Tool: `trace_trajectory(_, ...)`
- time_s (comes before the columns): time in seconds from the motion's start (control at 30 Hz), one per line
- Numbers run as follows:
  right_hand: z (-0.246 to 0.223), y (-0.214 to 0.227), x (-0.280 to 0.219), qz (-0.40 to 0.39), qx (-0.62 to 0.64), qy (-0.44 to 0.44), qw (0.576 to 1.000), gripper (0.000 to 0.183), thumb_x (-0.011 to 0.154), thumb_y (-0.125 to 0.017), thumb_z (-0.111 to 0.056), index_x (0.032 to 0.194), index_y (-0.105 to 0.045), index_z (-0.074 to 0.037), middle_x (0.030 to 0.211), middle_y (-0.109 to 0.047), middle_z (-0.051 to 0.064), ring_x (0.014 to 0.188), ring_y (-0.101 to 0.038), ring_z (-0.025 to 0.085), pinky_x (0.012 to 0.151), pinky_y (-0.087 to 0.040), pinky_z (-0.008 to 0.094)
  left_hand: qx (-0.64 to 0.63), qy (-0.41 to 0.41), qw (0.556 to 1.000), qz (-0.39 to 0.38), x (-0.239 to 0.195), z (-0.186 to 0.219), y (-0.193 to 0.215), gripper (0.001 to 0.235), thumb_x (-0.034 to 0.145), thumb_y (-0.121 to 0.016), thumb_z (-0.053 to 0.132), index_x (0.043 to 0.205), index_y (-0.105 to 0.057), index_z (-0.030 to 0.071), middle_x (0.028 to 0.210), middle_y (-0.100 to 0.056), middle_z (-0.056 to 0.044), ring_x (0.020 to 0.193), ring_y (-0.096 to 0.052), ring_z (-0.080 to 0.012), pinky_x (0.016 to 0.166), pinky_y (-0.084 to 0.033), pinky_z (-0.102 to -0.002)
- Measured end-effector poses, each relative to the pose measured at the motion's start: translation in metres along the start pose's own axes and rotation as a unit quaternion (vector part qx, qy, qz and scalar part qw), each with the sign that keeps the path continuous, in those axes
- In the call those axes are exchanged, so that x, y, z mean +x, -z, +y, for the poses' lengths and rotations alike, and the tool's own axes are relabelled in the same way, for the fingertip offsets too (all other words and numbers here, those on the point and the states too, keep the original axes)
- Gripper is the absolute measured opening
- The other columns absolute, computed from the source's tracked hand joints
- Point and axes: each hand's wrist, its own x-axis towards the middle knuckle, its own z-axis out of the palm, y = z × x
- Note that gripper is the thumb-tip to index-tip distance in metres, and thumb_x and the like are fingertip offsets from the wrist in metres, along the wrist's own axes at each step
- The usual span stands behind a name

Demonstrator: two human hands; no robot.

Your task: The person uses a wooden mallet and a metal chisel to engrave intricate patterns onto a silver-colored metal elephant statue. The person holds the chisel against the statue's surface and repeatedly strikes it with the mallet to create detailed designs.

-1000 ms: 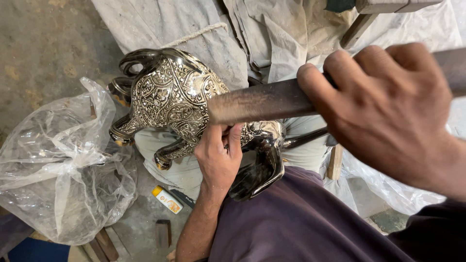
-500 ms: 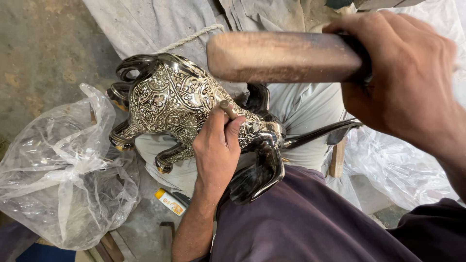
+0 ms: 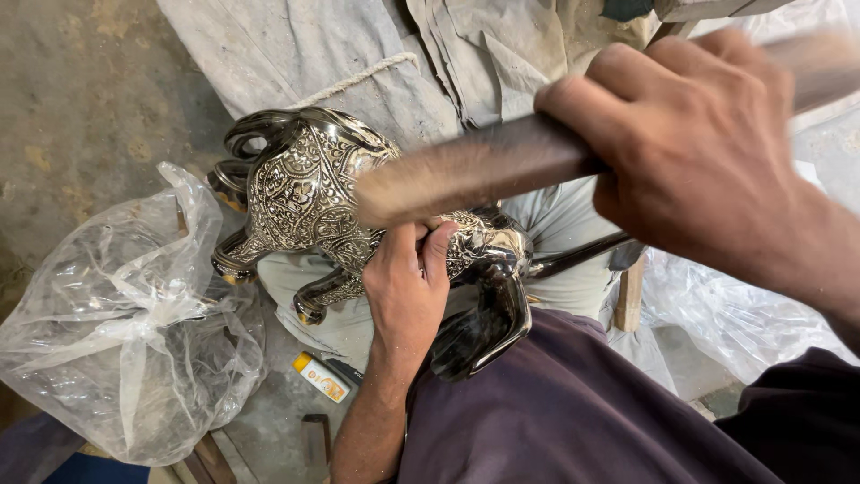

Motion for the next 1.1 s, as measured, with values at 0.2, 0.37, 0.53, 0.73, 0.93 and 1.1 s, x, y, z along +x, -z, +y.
trace_trajectory(0.2, -0.001, 0.009, -0.003, -0.022, -0.107, 0.020, 0.994, 0.024, 0.095, -0.073, -0.017, 0.118, -0.066, -0.020, 0.090, -0.070, 0.001, 0.073, -0.063, 0.015, 0.069, -0.050, 0.035, -0.015, 0.018, 0.999, -0.022, 0.000, 0.001, 0.004, 0.022, 0.100, -0.072, 0.025, 0.103, -0.063, 0.005, 0.082, -0.067, -0.005, 0.070, -0.069, -0.0209, 0.060, -0.055, -0.036)
trace_trajectory(0.37, 0.001, 0.009, -0.004, 0.039, 0.168, -0.021, 0.985, 0.046, 0.084, -0.073, -0.007, 0.128, -0.062, -0.001, 0.102, -0.068, 0.016, 0.084, -0.064, 0.028, 0.074, -0.052, 0.042, -0.054, -0.012, 0.998, -0.025, 0.000, 0.000, 0.006, 0.022, 0.102, -0.071, 0.022, 0.105, -0.059, 0.003, 0.088, -0.068, -0.005, 0.078, -0.072, -0.0187, 0.066, -0.058, -0.033)
trace_trajectory(0.53, -0.003, 0.013, -0.009, -0.078, -0.168, 0.015, 0.983, 0.015, 0.098, -0.073, -0.028, 0.111, -0.068, -0.022, 0.090, -0.070, 0.000, 0.068, -0.063, 0.015, 0.071, -0.053, 0.034, -0.028, -0.002, 0.999, -0.016, -0.008, -0.004, 0.003, 0.022, 0.099, -0.074, 0.021, 0.101, -0.061, 0.004, 0.087, -0.069, -0.005, 0.075, -0.072, -0.0186, 0.064, -0.058, -0.033)
trace_trajectory(0.73, -0.018, 0.026, -0.004, -0.119, -0.160, 0.009, 0.980, 0.015, 0.100, -0.064, -0.026, 0.114, -0.070, -0.026, 0.082, -0.068, -0.004, 0.066, -0.063, 0.011, 0.070, -0.050, 0.031, -0.056, -0.003, 0.998, -0.001, -0.012, -0.006, 0.000, 0.020, 0.102, -0.071, 0.017, 0.109, -0.062, 0.001, 0.095, -0.071, -0.006, 0.080, -0.074, -0.0159, 0.067, -0.062, -0.028)
trace_trajectory(0.93, 0.015, -0.021, -0.109, 0.065, 0.249, -0.096, 0.962, 0.038, 0.080, -0.074, -0.008, 0.117, -0.069, -0.010, 0.103, -0.070, 0.014, 0.089, -0.071, 0.026, 0.080, -0.057, 0.042, -0.240, 0.052, 0.958, 0.151, -0.040, -0.018, 0.048, 0.017, 0.102, -0.068, -0.003, 0.114, -0.056, -0.005, 0.107, -0.070, -0.018, 0.090, -0.077, -0.0215, 0.073, -0.067, -0.031)
trace_trajectory(1.1, 0.031, -0.129, -0.212, 0.065, 0.337, -0.546, 0.764, 0.020, 0.105, -0.076, -0.004, 0.119, -0.066, 0.005, 0.107, -0.070, 0.019, 0.096, -0.068, 0.028, 0.081, -0.053, 0.038, -0.150, 0.143, 0.942, 0.264, -0.069, -0.056, 0.097, 0.028, 0.106, -0.065, -0.001, 0.126, -0.045, -0.007, 0.110, -0.069, -0.022, 0.090, -0.074, -0.0192, 0.067, -0.067, -0.029)
